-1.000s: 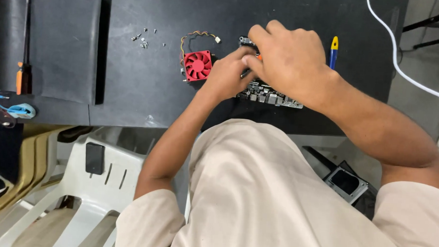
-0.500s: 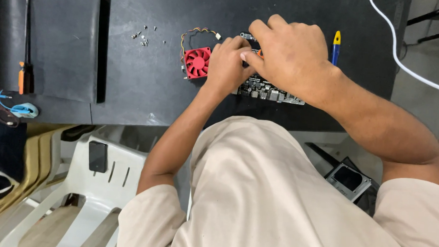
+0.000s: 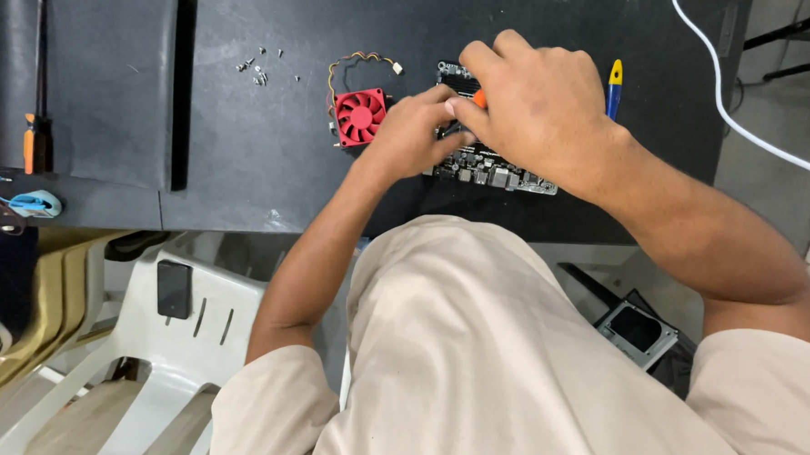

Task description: Cleaning a CPU heatsink with a brush, attaching a cooling fan, and fastening components onto a motherboard using a screwdriver.

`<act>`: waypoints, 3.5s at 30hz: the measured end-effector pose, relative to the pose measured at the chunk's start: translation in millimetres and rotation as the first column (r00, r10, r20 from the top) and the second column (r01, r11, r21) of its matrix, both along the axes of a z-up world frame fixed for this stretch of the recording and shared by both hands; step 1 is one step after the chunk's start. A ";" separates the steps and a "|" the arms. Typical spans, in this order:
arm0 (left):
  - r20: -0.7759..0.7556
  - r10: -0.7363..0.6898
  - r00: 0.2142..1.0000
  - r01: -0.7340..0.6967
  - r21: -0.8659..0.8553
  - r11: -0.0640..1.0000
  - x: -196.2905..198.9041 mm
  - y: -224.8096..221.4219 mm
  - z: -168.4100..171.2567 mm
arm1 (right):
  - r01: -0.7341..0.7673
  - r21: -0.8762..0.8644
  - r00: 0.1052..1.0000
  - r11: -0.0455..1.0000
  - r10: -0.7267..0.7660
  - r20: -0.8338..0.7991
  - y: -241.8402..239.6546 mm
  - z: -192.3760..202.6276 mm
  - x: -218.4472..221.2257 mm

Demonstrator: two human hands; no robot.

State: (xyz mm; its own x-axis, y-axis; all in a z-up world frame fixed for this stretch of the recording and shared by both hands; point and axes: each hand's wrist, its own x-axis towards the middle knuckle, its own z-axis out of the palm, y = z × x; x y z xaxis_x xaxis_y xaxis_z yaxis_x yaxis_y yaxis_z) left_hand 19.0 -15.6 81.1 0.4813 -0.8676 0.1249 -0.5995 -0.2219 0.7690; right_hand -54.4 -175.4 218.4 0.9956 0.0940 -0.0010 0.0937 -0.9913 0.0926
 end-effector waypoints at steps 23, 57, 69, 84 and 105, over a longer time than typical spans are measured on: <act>0.480 0.128 0.868 -0.276 0.252 0.928 -21.2 -15.1 -141.8 | -0.156 0.386 0.973 0.909 0.208 -0.097 -26.2 11.7 5.0; 0.212 0.411 0.887 -0.459 0.304 0.835 -40.7 -36.0 -115.6 | 0.036 0.411 0.994 0.911 0.011 -0.112 -47.5 -8.9 15.3; 0.148 0.447 0.882 -0.471 0.296 0.831 -40.4 -36.3 -119.4 | 0.088 0.164 0.994 0.982 -0.075 -0.084 -38.5 -25.4 21.3; 0.038 0.445 0.895 -0.414 0.445 0.794 -34.8 -36.6 -109.4 | -0.018 0.055 0.986 0.998 0.027 -0.164 -26.1 -20.5 34.8; 0.195 0.414 0.889 -0.457 0.416 0.786 -39.5 -37.9 -107.2 | 0.047 0.114 0.994 0.992 -0.035 -0.101 -34.3 -23.5 25.3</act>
